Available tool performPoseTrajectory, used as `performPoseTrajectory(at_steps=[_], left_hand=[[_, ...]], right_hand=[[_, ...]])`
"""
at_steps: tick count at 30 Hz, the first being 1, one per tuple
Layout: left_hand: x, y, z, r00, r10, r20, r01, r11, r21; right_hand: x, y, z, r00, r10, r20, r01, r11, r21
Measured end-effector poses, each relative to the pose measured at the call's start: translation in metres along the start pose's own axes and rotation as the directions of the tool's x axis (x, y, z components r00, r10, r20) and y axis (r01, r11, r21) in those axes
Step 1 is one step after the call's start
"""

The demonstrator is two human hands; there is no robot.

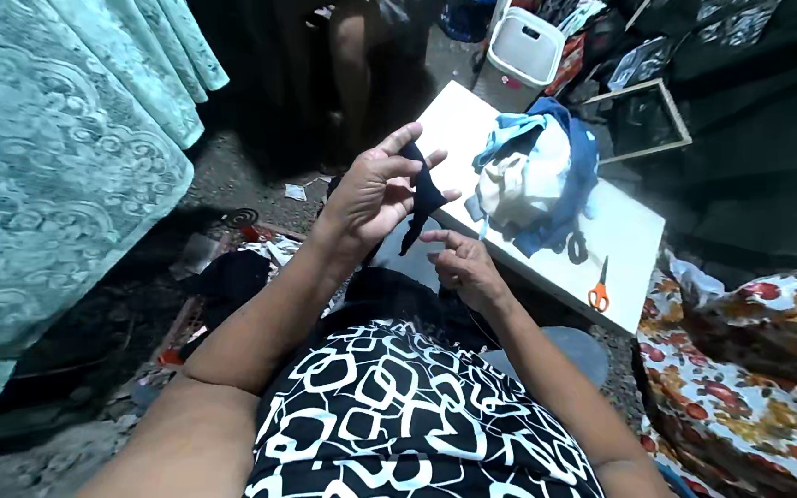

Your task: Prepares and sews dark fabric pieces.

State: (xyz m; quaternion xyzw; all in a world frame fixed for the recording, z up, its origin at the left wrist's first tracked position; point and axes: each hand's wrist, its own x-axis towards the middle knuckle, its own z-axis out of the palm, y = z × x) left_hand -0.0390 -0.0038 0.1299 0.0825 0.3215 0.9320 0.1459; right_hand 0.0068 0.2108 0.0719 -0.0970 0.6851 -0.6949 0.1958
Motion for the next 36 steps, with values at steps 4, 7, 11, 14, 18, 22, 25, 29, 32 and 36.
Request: performPoseTrajectory(at_steps=[4,7,11,14,18,22,25,29,32,36], left_hand=[[-0.002,-0.005,0.003,0.997,-0.054,0.057,0.054,0.999,0.004],[-0.002,-0.008,0.004,0.998,-0.036,0.056,0.037,0.999,-0.004],[-0.002,-0.009,-0.002,1.0,-0.003,0.017,0.003,1.0,-0.007],[0.004,-0.011,-0.016,0.982,0.154,-0.107,-0.136,0.977,0.166],[0.031,-0.018,-0.091,0.893,0.448,-0.026,-0.096,0.248,0.964],[0.011,-0.039,-0.094,0.966,0.257,0.036,-0.035,-0.008,0.999],[-0.016,-0.068,-0.077,0.869,0.315,0.382,-0.405,0.011,0.914],[-0.033,-0.07,-0.077,0.914,0.094,0.396,-0.375,-0.183,0.909],[-0.026,-0.058,-0.076,0.902,0.139,0.408,-0.395,-0.115,0.911],[-0.009,-0.049,-0.058,0.874,-0.053,0.483,-0.432,0.371,0.822]], right_hand=[[0.001,0.002,-0.001,0.995,0.038,0.092,-0.044,0.997,0.058],[-0.004,0.002,0.003,0.995,0.053,0.086,-0.059,0.996,0.065],[-0.009,0.004,0.001,0.998,0.056,0.028,-0.058,0.997,0.058],[-0.011,0.005,-0.006,0.997,0.076,-0.001,-0.076,0.994,0.079],[-0.015,0.008,-0.008,0.991,0.124,-0.044,-0.116,0.982,0.149],[-0.008,0.014,-0.01,0.968,0.209,-0.136,-0.178,0.961,0.21],[-0.004,0.017,-0.011,0.952,0.255,-0.168,-0.209,0.945,0.25],[-0.003,0.016,-0.012,0.948,0.233,-0.216,-0.19,0.961,0.201],[-0.006,0.011,-0.011,0.961,0.19,-0.199,-0.165,0.977,0.132],[-0.007,-0.001,-0.006,0.989,0.118,-0.094,-0.119,0.993,-0.006]])
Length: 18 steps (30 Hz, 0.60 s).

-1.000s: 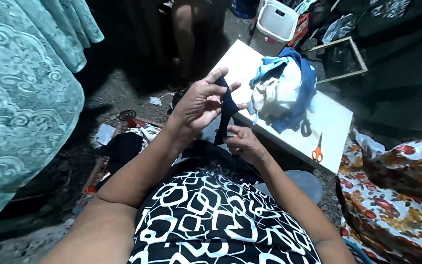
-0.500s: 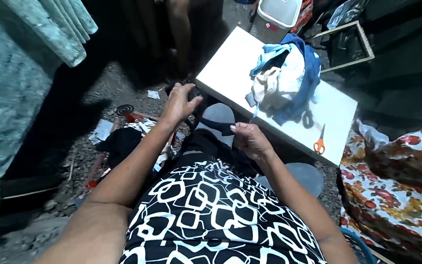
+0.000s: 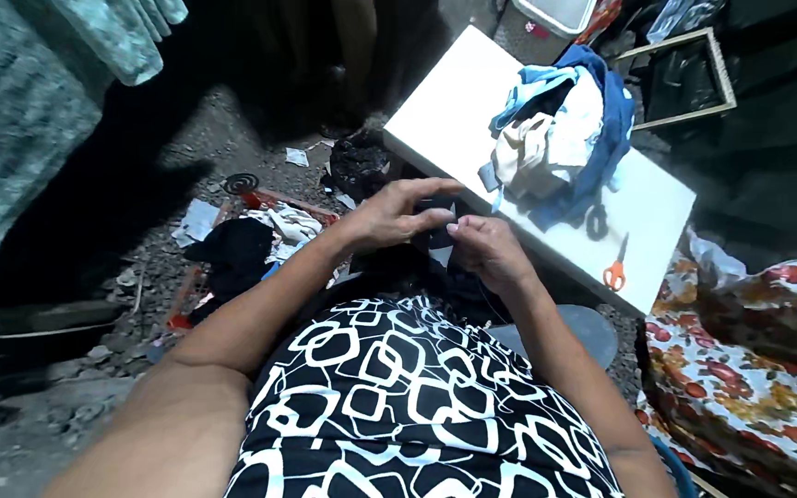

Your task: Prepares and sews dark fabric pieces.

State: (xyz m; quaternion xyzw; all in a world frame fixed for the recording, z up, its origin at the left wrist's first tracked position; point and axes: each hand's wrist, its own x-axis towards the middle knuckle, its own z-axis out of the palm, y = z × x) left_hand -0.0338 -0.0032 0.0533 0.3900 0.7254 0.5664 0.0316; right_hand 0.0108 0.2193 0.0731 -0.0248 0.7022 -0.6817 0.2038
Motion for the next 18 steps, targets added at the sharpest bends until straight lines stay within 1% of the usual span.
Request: performPoseTrajectory(at_steps=[1,2,4,7,9,11,13,14,16,18], left_hand=[[0.006,-0.001,0.001,0.996,0.035,0.084,-0.026,0.994,-0.104],[0.011,-0.003,0.004,0.988,0.064,0.138,-0.039,0.983,-0.178],[0.017,-0.008,0.005,0.98,0.062,0.186,-0.01,0.963,-0.268],[0.018,-0.007,-0.006,0.973,-0.016,0.229,0.089,0.946,-0.312],[0.015,-0.005,-0.012,0.972,-0.043,0.232,0.113,0.948,-0.296],[0.009,-0.004,-0.023,0.982,-0.094,0.165,0.128,0.969,-0.212],[-0.002,0.0,-0.046,0.984,-0.179,0.018,0.18,0.981,-0.077],[-0.009,0.003,-0.06,0.972,-0.221,-0.079,0.218,0.975,-0.047],[-0.027,0.002,-0.088,0.922,-0.287,-0.26,0.276,0.958,-0.078],[-0.049,-0.004,-0.111,0.868,-0.336,-0.365,0.31,0.942,-0.13]], right_hand=[[-0.001,-0.002,0.001,0.999,-0.027,0.025,0.028,0.999,-0.03],[-0.002,-0.004,0.002,0.997,-0.055,0.046,0.057,0.997,-0.053],[-0.004,-0.007,0.002,0.993,-0.099,0.068,0.105,0.99,-0.091],[-0.003,-0.009,0.001,0.992,-0.107,0.068,0.115,0.986,-0.12],[0.0,-0.009,0.004,0.993,-0.098,0.06,0.105,0.987,-0.119],[0.004,-0.007,0.009,0.993,-0.11,0.041,0.115,0.984,-0.138],[0.012,-0.002,0.013,0.991,-0.136,0.007,0.134,0.966,-0.22],[0.016,0.002,0.014,0.988,-0.157,-0.003,0.149,0.941,-0.304],[0.025,0.013,0.015,0.98,-0.194,0.032,0.185,0.853,-0.488],[0.032,0.02,0.02,0.977,-0.189,0.101,0.209,0.741,-0.639]])
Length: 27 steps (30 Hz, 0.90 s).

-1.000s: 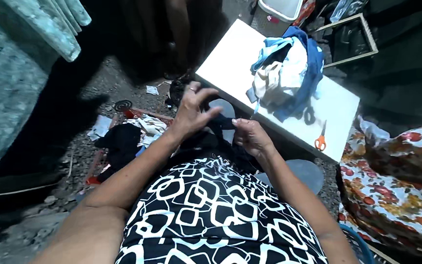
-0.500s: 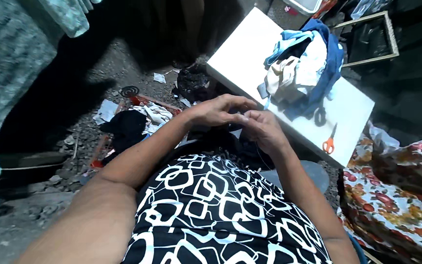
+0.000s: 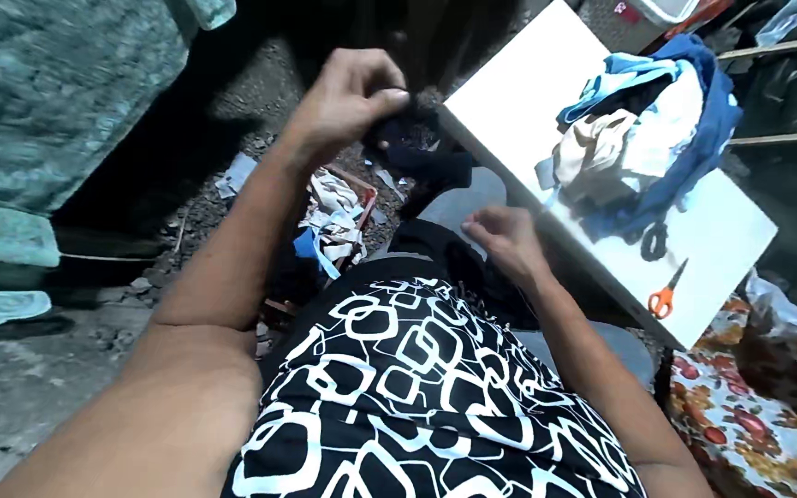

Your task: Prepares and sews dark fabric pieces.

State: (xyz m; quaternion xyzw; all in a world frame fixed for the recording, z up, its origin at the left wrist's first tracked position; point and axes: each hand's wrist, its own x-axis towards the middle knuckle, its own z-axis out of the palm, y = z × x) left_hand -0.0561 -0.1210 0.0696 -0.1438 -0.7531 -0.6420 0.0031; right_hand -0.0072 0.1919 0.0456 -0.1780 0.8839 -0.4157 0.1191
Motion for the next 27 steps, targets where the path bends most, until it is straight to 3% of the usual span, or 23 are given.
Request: performPoseTrajectory(at_steps=[3,6,10,12,14,16,18,20,23,27], left_hand=[[-0.021,-0.023,-0.022,0.993,-0.098,-0.065,0.098,0.995,-0.001],[-0.043,-0.053,-0.027,0.974,-0.204,-0.095,0.204,0.979,-0.005],[-0.06,-0.09,-0.021,0.932,-0.327,-0.154,0.322,0.945,-0.055],[-0.066,-0.103,-0.015,0.909,-0.386,-0.154,0.375,0.922,-0.098],[-0.073,-0.108,-0.003,0.892,-0.441,-0.1,0.425,0.893,-0.148],[-0.083,-0.112,0.009,0.883,-0.463,0.072,0.466,0.849,-0.251],[-0.092,-0.122,0.018,0.89,-0.355,0.287,0.443,0.82,-0.361],[-0.095,-0.127,0.03,0.897,-0.169,0.409,0.351,0.834,-0.425],[-0.088,-0.119,0.057,0.913,0.004,0.407,0.206,0.858,-0.471],[-0.07,-0.106,0.084,0.951,0.009,0.31,0.158,0.846,-0.509]], right_hand=[[0.015,-0.006,0.012,0.992,-0.004,0.125,0.039,0.96,-0.278],[0.034,-0.023,0.028,0.968,0.017,0.248,0.12,0.842,-0.526],[0.066,-0.033,0.053,0.867,0.246,0.433,0.167,0.675,-0.719],[0.077,-0.034,0.062,0.814,0.322,0.483,0.18,0.65,-0.738],[0.083,-0.031,0.064,0.801,0.307,0.514,0.165,0.712,-0.682],[0.085,-0.021,0.058,0.834,0.22,0.505,0.107,0.835,-0.54],[0.081,-0.016,0.045,0.895,0.129,0.427,0.008,0.952,-0.305],[0.075,-0.018,0.03,0.935,0.104,0.339,-0.1,0.995,-0.028],[0.068,-0.027,0.009,0.955,0.113,0.275,-0.165,0.971,0.174],[0.061,-0.025,-0.003,0.956,0.139,0.258,-0.218,0.925,0.312]])
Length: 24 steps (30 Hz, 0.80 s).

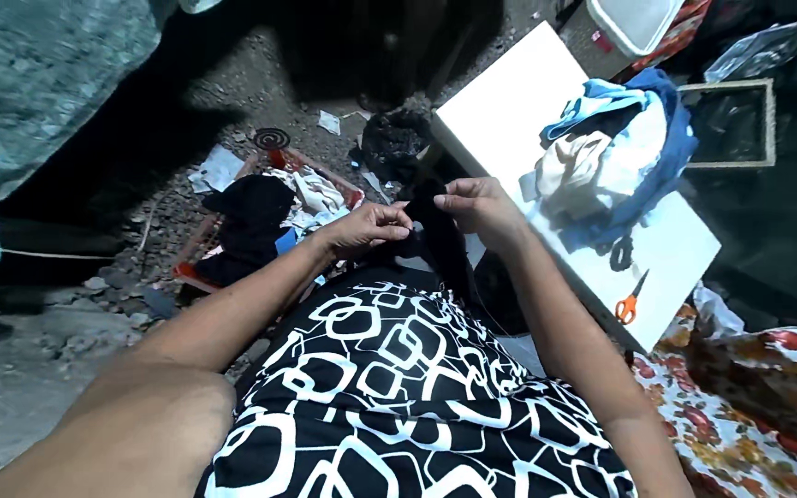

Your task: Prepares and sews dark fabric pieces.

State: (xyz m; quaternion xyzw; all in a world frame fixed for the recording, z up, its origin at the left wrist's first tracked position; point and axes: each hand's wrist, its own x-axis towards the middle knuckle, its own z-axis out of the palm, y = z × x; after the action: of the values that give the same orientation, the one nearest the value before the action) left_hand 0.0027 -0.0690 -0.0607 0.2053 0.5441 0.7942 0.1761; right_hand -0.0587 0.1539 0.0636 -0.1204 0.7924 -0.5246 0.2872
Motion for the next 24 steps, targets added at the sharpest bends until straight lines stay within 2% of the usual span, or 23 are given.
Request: performPoseTrajectory(at_steps=[3,5,7,13,18,21,24], left_hand=[[0.011,0.002,0.004,0.997,0.009,-0.077,-0.018,0.994,-0.108],[0.014,0.008,0.008,0.985,0.004,-0.173,-0.023,0.994,-0.11],[0.013,0.016,0.01,0.98,0.017,-0.199,-0.037,0.994,-0.098],[0.004,0.032,0.005,0.976,0.143,-0.164,-0.129,0.987,0.094],[0.003,0.028,0.004,0.977,0.178,-0.117,-0.182,0.983,-0.029],[0.003,0.027,0.005,0.974,0.187,-0.126,-0.199,0.976,-0.089],[0.001,0.028,0.003,0.964,0.215,-0.158,-0.23,0.969,-0.085]], right_hand=[[-0.005,0.007,-0.007,1.0,0.01,0.001,-0.01,0.993,0.117],[-0.007,0.011,-0.011,1.0,0.004,-0.012,-0.002,0.989,0.15],[-0.011,0.013,-0.013,1.0,-0.006,-0.026,0.01,0.988,0.156],[-0.014,0.02,-0.015,0.999,-0.018,-0.027,0.022,0.983,0.182],[-0.018,0.027,-0.014,0.999,-0.042,0.024,0.034,0.968,0.248],[-0.021,0.029,-0.012,0.991,-0.052,0.124,0.028,0.982,0.184],[-0.025,0.032,-0.007,0.979,0.015,0.205,-0.038,0.993,0.112]])
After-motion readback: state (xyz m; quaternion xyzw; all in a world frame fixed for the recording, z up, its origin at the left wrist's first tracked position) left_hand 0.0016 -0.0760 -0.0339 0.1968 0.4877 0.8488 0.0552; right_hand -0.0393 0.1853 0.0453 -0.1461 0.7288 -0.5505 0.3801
